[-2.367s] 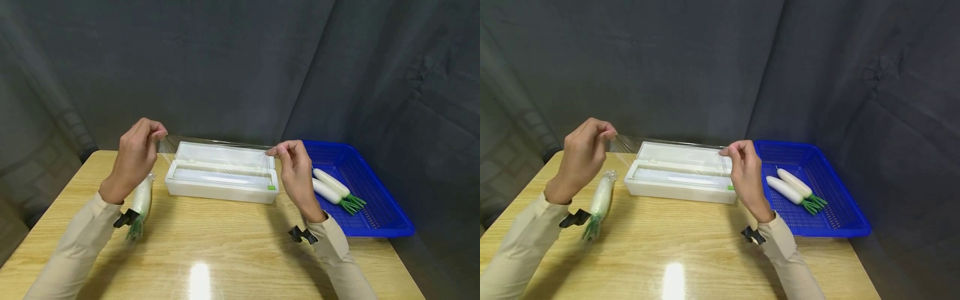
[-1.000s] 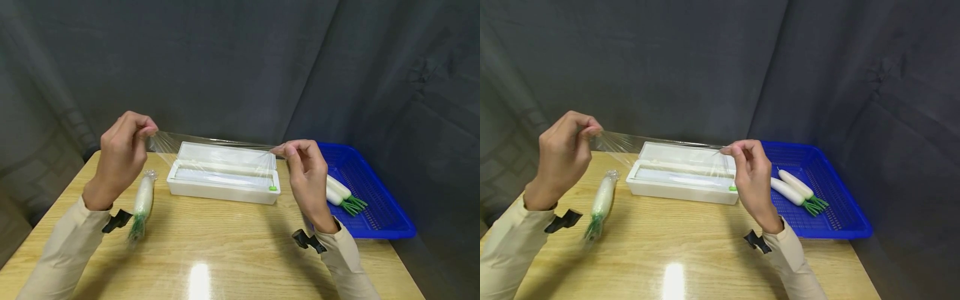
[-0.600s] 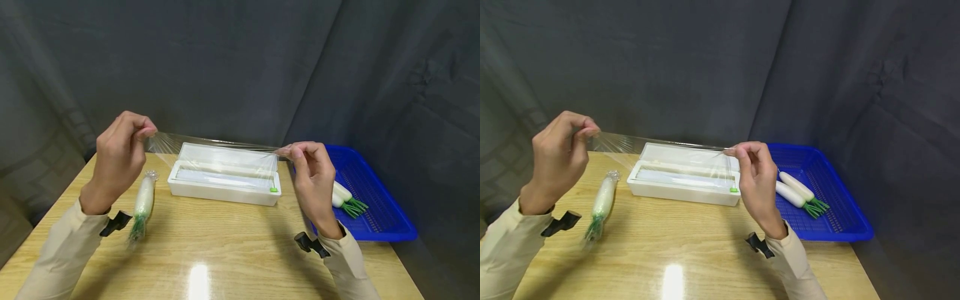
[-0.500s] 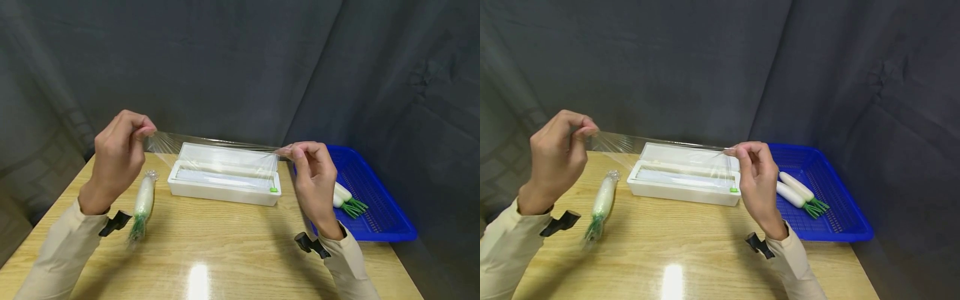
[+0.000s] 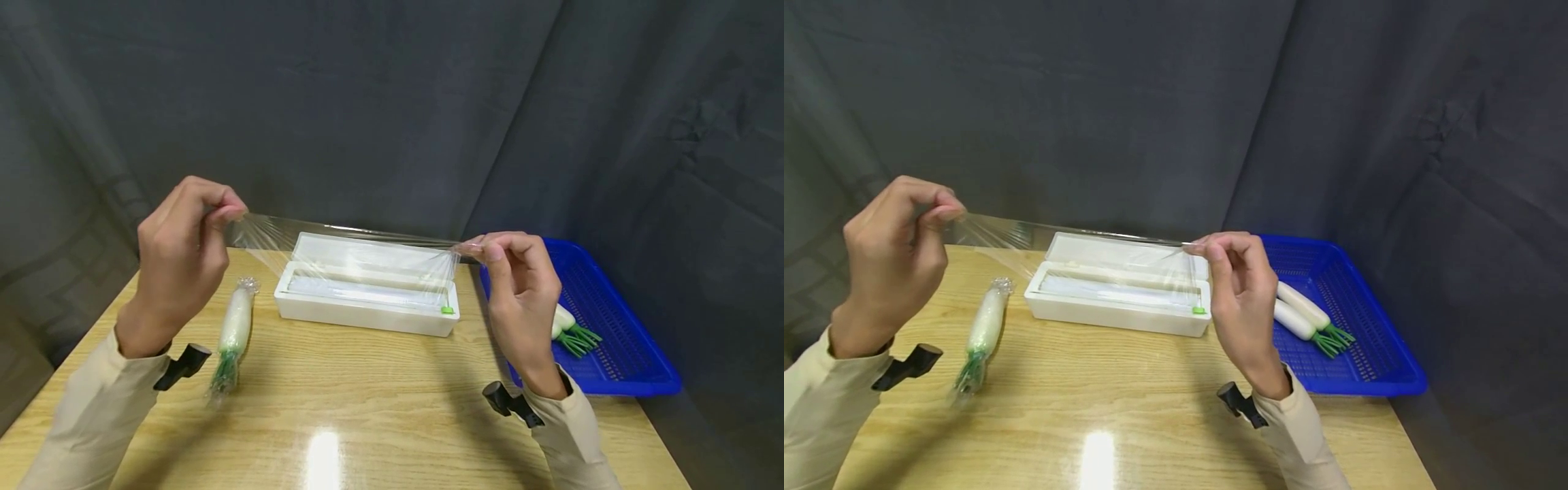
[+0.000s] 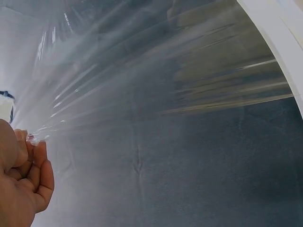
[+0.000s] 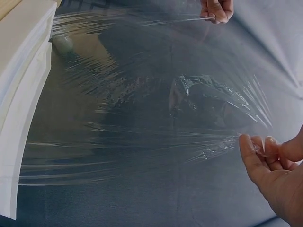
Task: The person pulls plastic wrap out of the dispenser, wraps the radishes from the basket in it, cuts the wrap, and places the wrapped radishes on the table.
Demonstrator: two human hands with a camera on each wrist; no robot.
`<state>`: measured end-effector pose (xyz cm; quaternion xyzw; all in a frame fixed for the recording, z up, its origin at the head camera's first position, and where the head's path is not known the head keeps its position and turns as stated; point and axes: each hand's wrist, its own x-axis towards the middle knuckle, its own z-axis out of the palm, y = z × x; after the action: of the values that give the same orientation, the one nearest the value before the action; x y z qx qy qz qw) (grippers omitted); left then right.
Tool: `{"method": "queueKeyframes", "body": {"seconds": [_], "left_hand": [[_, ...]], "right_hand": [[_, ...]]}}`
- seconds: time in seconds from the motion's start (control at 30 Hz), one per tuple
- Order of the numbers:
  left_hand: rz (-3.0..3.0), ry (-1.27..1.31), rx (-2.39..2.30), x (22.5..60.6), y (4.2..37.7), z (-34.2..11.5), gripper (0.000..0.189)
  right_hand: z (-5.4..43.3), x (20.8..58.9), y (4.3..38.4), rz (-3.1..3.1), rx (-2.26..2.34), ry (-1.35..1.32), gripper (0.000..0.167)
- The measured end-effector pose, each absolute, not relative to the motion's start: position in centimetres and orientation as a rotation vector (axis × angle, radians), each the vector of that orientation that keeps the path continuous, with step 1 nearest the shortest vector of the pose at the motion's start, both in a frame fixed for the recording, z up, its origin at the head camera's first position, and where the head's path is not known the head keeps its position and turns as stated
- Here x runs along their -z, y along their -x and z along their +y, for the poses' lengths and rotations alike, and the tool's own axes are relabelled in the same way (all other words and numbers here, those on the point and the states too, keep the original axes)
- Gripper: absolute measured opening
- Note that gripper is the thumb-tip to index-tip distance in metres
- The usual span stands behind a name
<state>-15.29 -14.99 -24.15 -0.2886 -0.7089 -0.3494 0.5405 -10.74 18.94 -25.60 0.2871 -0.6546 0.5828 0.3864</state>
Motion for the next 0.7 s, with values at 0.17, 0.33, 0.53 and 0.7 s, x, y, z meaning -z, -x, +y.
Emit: {"method": "queueKeyframes", "body": {"seconds": [0.17, 0.33, 0.53, 0.7], "left_hand": [[-1.667, 0.69, 0.84, 23.9, 15.2, -15.1, 0.013], [-1.642, 0.683, 0.84, 23.7, 15.2, -15.1, 0.016], [-1.629, 0.692, 0.881, 23.6, 14.6, -15.1, 0.027], [-1.688, 0.81, 1.095, 23.4, 13.6, -15.8, 0.035]], "right_hand": [[18.8, 25.3, 10.5, -1.646, -1.473, -0.729, 0.017], [18.7, 25.0, 10.4, -1.607, -1.494, -0.745, 0.017], [18.8, 24.9, 10.1, -1.569, -1.505, -0.759, 0.019], [19.6, 24.7, 9.9, -1.597, -1.56, -0.845, 0.021]]}}
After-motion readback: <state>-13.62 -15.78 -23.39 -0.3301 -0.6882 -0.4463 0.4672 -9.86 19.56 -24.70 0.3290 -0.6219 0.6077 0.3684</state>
